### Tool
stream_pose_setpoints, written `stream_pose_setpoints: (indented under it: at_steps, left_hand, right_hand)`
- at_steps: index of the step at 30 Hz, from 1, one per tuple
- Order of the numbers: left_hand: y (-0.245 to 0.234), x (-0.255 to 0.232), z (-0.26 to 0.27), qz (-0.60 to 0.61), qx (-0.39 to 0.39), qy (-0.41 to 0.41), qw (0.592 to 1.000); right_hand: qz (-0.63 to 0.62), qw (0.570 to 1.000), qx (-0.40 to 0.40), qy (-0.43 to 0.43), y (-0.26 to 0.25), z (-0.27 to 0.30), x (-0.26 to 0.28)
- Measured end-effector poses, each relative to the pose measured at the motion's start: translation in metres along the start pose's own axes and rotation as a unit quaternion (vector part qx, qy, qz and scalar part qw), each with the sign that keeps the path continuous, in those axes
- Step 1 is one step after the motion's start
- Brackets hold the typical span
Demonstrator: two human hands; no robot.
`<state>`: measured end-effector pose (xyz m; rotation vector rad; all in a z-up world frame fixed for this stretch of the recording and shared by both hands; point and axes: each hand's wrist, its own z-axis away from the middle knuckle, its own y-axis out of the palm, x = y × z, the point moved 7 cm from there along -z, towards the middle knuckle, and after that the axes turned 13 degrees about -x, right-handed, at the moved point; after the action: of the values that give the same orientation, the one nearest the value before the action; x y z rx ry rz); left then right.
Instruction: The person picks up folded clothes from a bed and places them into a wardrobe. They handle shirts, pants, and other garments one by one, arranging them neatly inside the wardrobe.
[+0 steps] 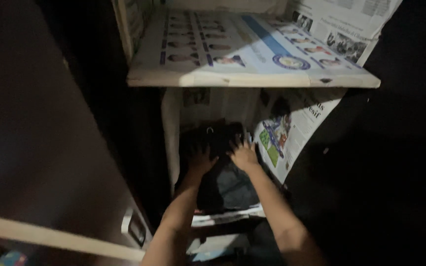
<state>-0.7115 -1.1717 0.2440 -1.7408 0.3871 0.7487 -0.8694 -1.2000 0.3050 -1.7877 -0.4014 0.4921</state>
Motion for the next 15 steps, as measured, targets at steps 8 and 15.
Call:
stream_pose_setpoints:
  at_steps: [8, 15]
  left_hand:
    - [-0.014, -0.031, 0.041, -0.114, -0.035, 0.080, 0.990]
    - [-0.088, -0.118, 0.173, -0.094, 0.008, 0.108, 0.990]
  right_hand:
    - [-0.081, 0.996, -0.039, 0.001, -0.005, 0.034, -0.018]
    - [-0.073, 0.997, -0.036, 0.017, 0.021, 0.092, -0.011]
